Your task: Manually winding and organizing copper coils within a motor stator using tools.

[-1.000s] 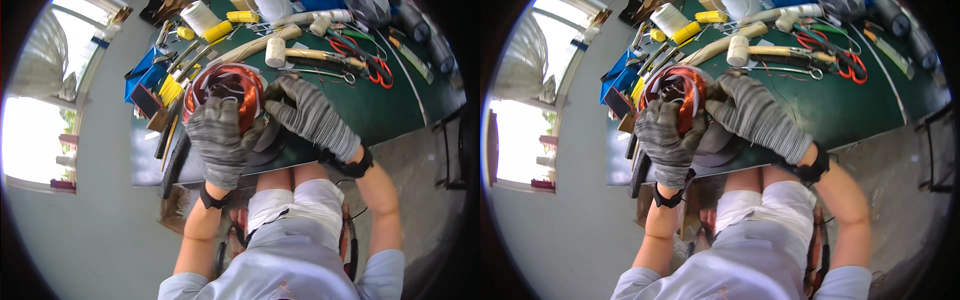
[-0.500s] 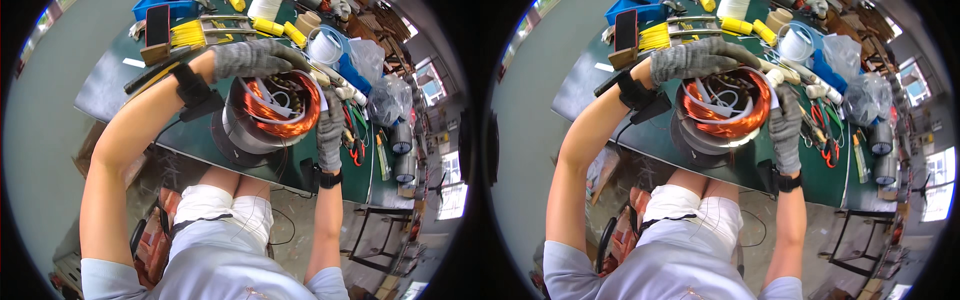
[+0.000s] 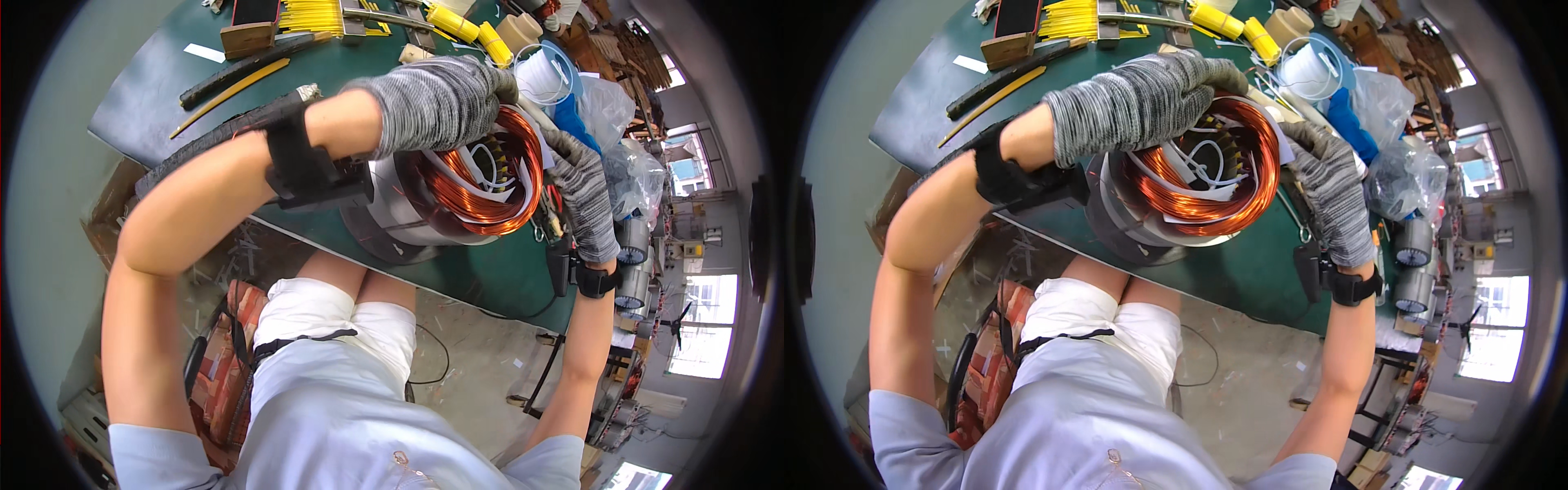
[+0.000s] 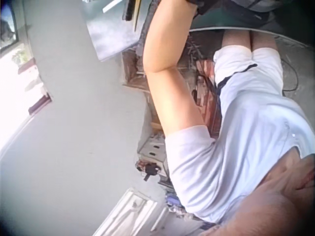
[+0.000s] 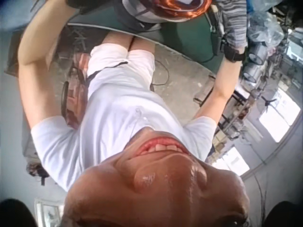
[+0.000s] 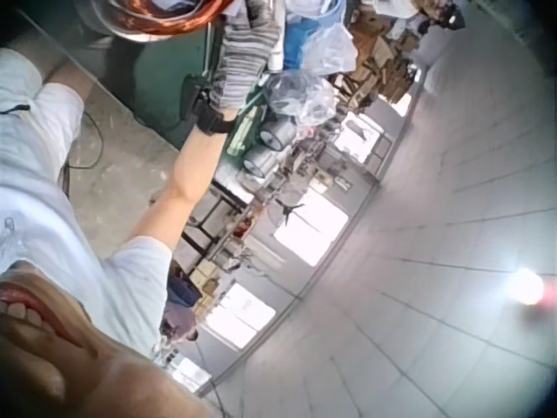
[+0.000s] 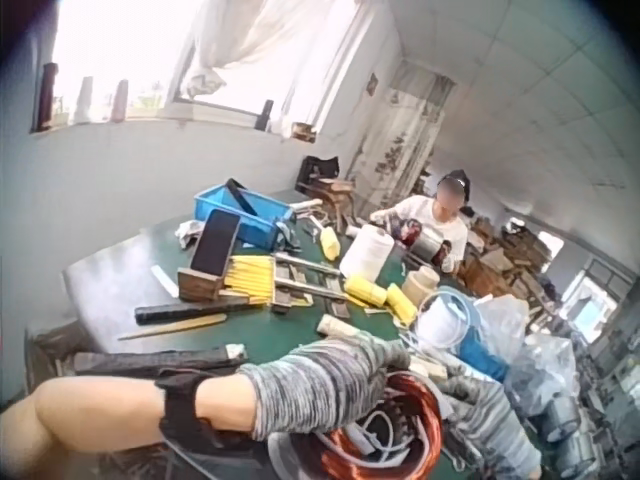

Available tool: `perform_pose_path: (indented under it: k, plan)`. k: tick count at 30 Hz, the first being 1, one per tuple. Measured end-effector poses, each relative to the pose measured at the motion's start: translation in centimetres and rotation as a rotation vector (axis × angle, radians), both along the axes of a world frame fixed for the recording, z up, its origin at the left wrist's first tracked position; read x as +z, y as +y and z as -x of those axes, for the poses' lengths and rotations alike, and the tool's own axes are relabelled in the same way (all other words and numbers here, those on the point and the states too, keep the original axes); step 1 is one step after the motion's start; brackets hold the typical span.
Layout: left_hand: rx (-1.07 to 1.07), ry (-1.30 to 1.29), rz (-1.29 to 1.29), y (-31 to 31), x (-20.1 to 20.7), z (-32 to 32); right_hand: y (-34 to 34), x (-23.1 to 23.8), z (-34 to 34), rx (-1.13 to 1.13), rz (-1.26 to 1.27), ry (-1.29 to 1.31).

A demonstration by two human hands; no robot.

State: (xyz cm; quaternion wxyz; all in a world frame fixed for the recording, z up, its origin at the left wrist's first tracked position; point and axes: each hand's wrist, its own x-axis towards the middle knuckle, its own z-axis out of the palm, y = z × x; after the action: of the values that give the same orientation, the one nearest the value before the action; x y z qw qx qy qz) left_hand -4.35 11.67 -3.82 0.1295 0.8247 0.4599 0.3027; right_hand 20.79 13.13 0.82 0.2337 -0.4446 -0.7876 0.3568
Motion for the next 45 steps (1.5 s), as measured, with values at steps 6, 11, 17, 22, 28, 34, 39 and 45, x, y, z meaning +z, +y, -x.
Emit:
perform_pose_path:
  k: [6,11,17,22,28,34,39,45]
  plan:
    - [-0.426,-0.314,0.006,3.1,-0.8,1.9,-0.3,-0.1,1.2,0.034,-0.123,0.007]
    - [-0.498,-0.271,-0.283,5.1,-2.3,1.1,1.6,-1.2,1.7,0.148,-0.432,-0.091]
    - [-0.776,-0.502,-0.111,7.5,-4.0,0.4,1.6,2.7,2.9,0.156,0.102,-0.172]
    - [-0.286,-0.41,0.321,2.3,-0.6,0.8,1.6,-0.6,1.5,0.046,0.2,0.122]
    - [-0.33,-0.189,-0.022,1.7,0.5,1.2,3.0,-6.7,-7.7,-0.268,0.084,0.215]
    - [-0.493,-0.389,0.1,3.0,-0.4,1.2,4.2,-17.0,-11.6,-0.21,-0.68,-0.867]
    - [-0.441,-0.41,0.136,1.5,1.0,1.1,7.3,-17.6,-13.0,-0.205,-0.585,-0.651]
    - [-0.392,-0.61,0.632,1.5,0.7,1.6,7.0,-16.2,-11.3,-0.286,-0.389,-1.016]
